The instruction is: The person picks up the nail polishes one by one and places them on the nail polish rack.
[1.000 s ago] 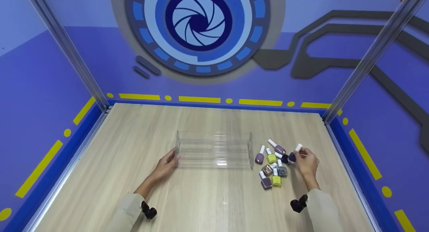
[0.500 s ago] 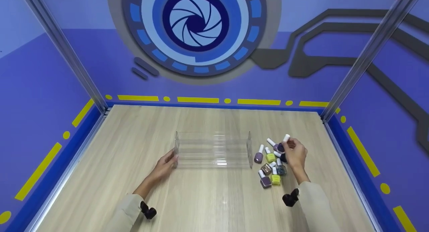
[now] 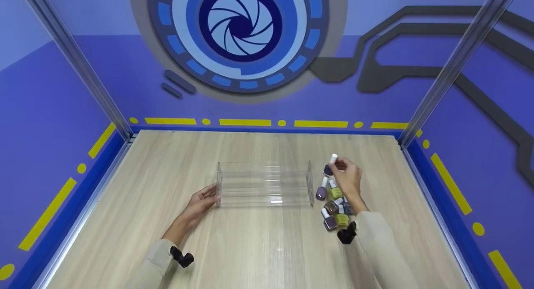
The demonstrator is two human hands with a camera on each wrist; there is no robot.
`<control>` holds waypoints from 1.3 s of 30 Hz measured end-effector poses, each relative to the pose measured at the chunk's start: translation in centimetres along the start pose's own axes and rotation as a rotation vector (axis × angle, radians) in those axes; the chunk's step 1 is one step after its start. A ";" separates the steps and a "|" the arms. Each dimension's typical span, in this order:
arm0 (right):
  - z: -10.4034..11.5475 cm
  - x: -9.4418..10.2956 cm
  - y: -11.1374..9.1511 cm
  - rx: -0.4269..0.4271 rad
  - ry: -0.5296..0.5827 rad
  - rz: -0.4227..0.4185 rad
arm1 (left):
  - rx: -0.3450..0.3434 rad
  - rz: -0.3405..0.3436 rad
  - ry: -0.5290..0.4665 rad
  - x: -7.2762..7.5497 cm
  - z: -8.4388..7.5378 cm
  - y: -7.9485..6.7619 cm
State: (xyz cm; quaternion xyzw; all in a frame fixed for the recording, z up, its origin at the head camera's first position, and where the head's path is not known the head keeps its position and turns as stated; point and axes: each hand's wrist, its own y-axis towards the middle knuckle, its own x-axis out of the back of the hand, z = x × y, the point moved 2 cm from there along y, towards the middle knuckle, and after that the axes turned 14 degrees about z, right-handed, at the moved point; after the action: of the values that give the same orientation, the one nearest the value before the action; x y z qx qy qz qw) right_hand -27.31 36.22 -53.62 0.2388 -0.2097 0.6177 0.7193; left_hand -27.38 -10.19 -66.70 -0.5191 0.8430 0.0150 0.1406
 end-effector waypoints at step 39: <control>9.2 -11.8 3.8 0.142 0.139 0.195 | 0.010 0.011 0.006 0.2 0.3 0.1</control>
State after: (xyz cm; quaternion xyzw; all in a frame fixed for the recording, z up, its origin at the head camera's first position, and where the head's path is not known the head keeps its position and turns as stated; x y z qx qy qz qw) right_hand -32.83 21.82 -52.95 0.2245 -0.1373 0.7130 0.6499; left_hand -27.48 -10.25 -67.02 -0.5138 0.8463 0.0099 0.1403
